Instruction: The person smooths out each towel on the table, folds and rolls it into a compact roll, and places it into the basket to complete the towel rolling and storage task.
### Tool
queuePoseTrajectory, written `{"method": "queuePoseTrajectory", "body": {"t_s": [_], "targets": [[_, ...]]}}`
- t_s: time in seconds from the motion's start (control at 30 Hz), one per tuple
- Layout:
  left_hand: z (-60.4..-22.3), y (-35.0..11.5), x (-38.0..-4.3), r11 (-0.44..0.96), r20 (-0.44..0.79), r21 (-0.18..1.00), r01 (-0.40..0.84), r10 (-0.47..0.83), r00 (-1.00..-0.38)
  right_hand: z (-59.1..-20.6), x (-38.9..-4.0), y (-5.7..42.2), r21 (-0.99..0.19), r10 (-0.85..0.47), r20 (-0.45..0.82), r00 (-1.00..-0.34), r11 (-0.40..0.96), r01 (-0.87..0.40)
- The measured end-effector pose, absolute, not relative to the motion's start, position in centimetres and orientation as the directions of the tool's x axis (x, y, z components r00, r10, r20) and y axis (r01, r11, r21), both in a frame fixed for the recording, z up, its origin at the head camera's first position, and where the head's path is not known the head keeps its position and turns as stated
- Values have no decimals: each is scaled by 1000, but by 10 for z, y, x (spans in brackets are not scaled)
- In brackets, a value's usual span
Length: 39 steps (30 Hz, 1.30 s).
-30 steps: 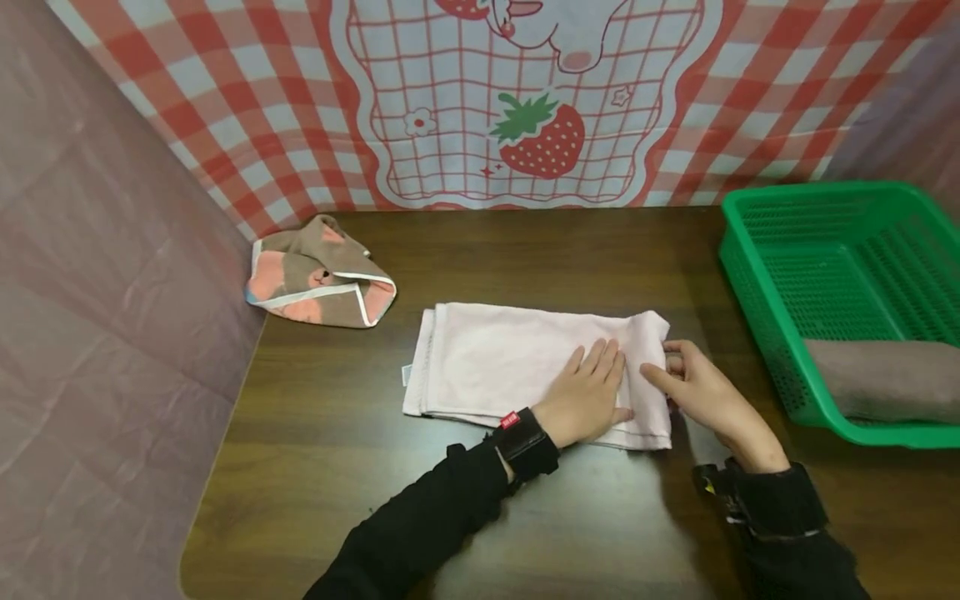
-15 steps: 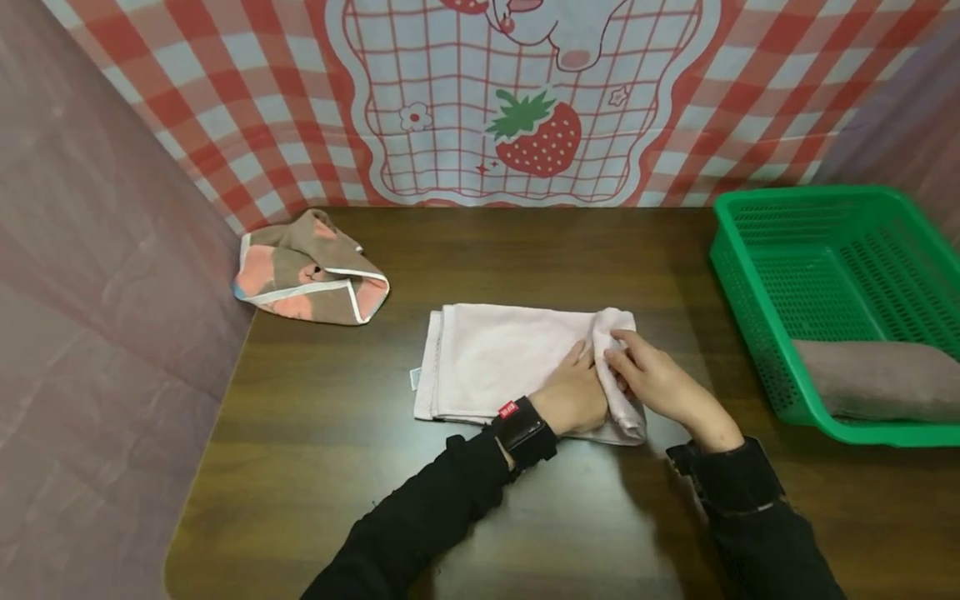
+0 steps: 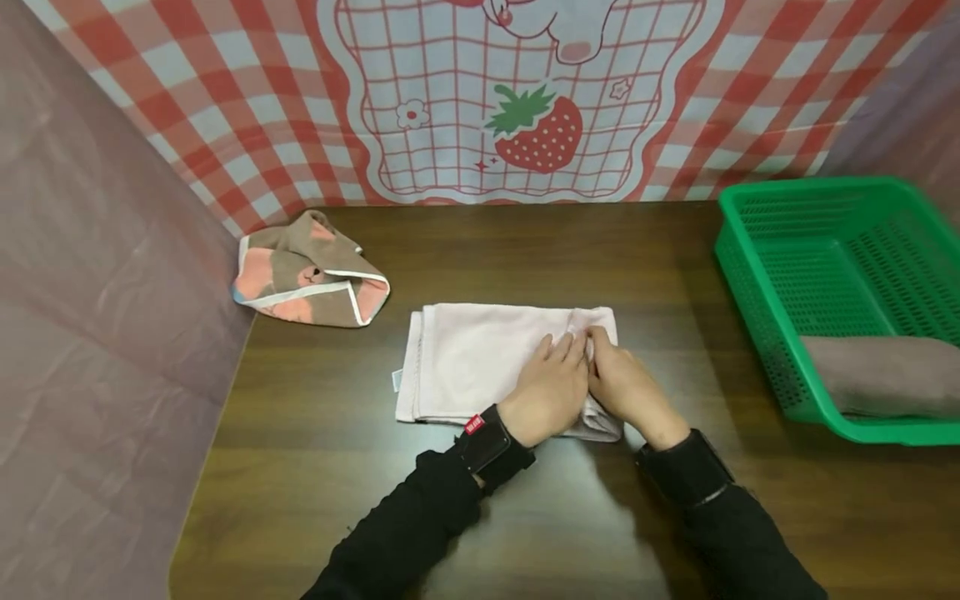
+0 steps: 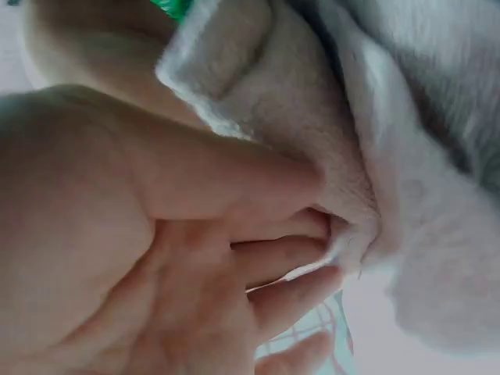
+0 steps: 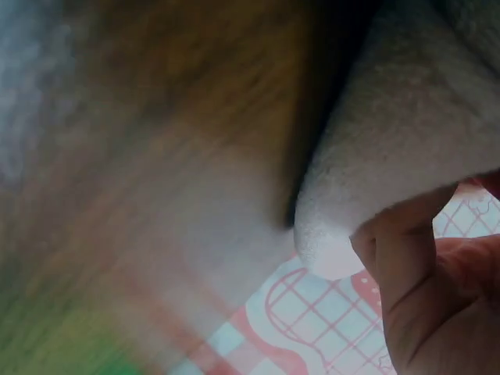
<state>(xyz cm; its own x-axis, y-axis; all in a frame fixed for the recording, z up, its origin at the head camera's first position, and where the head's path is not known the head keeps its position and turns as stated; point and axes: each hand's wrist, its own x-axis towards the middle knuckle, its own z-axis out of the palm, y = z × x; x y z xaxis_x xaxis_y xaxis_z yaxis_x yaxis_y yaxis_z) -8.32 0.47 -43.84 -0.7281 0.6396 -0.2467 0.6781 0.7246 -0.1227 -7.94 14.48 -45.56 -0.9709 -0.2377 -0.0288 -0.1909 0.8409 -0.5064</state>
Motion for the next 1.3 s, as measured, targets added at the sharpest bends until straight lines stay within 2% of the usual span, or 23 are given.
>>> {"method": "queuePoseTrajectory", "body": {"t_s": [0.07,0.2,0.3,0.43,0.57,0.77,0.93,1.2,1.3], "targets": [[-436,2,-82,705,-260,-108,701,660,-705,-455,-79,146,-509,-248,-27,-968,837,-200],[-437,0,-82,729,-248,-29,684,658,-711,-452,-77,157,-590,-281,-42,-959,781,-204],[-442,-2,-81,746,-257,36,665,650,-715,-449,-74,167,-572,-184,-85,-979,814,-103],[-447,-6,-80,756,-277,77,650,642,-715,-448,-72,176,-475,-64,-183,-981,880,31],[-448,-9,-83,785,-294,84,613,608,-738,-449,-76,177,-526,-121,-249,-961,850,29],[-450,-13,-95,816,-281,89,571,571,-772,-440,-82,163,-634,-164,-211,-964,773,8],[-455,-21,-102,811,-267,109,574,580,-769,-427,-82,147,-727,-233,-179,-956,686,-31],[-463,-43,-113,798,-270,156,583,602,-751,-423,-84,129,-885,-324,-226,-919,462,54],[-463,-51,-112,800,-279,144,583,598,-752,-422,-85,121,-899,-370,-242,-897,433,64]]}}
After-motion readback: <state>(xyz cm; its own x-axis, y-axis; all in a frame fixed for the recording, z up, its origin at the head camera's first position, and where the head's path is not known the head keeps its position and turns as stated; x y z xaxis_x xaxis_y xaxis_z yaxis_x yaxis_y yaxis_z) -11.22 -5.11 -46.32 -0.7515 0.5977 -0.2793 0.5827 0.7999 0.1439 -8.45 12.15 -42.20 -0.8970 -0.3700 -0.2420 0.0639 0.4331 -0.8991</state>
